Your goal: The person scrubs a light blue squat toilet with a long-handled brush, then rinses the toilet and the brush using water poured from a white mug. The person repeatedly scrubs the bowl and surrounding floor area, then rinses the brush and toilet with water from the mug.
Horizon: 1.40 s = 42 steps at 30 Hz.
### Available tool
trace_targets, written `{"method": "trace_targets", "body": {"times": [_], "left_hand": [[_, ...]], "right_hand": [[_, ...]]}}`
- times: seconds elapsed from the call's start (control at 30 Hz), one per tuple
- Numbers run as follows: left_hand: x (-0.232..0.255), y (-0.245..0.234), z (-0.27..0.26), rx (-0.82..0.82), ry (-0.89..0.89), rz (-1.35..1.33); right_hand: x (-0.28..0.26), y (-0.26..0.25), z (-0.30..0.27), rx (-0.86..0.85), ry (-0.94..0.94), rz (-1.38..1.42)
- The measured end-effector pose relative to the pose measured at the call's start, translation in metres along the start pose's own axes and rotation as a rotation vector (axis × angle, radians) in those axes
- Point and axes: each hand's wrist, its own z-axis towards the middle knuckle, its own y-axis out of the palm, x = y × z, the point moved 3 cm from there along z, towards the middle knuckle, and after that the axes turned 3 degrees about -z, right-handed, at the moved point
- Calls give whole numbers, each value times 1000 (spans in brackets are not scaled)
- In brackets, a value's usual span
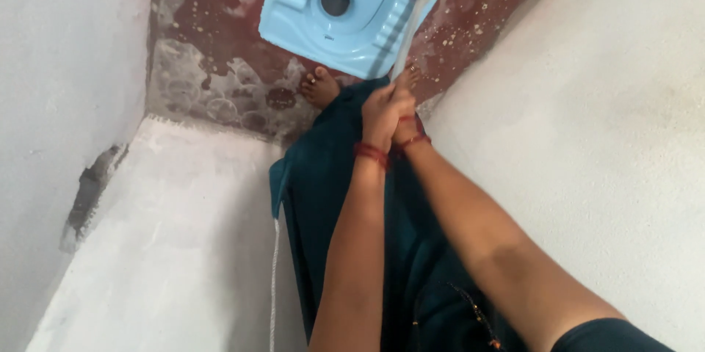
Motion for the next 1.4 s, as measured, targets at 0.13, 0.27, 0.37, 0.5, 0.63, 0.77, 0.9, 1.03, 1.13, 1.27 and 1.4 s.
{"method": "trace_targets", "body": {"times": [0.13, 0.27, 0.37, 0.5, 0.63, 0.77, 0.9, 1.03, 1.13, 1.27, 1.4], "left_hand": [[-11, -30, -52, 143, -155, 51], [-9, -32, -59, 160, -187, 73], [-10, -22, -36, 96, -98, 20], [1, -1, 6, 48, 28, 48], [13, 33, 45, -51, 66, 27], [11, 52, 58, -51, 31, -53], [-8, 34, 29, -53, -28, -92], [-24, 1, -30, 60, -80, -118], [-24, -8, -61, 177, -129, -105], [-19, -13, -70, 265, -194, -180], [-10, 7, -36, -32, -253, -450]], "right_hand": [[-9, 12, -59, -76, 112, -21], [-10, 14, -68, -90, 206, 84], [1, 16, -49, -44, 121, 22], [11, 12, 4, 17, 13, 72], [17, -11, 57, 40, 13, 204], [21, -27, 67, 21, 56, 282], [22, -17, 33, 111, -78, 22], [18, -7, -23, -12, -30, -93], [5, -9, -48, -197, 139, -244], [-9, -8, -54, -311, 191, -362], [-15, -17, -12, -238, 173, -616]]}}
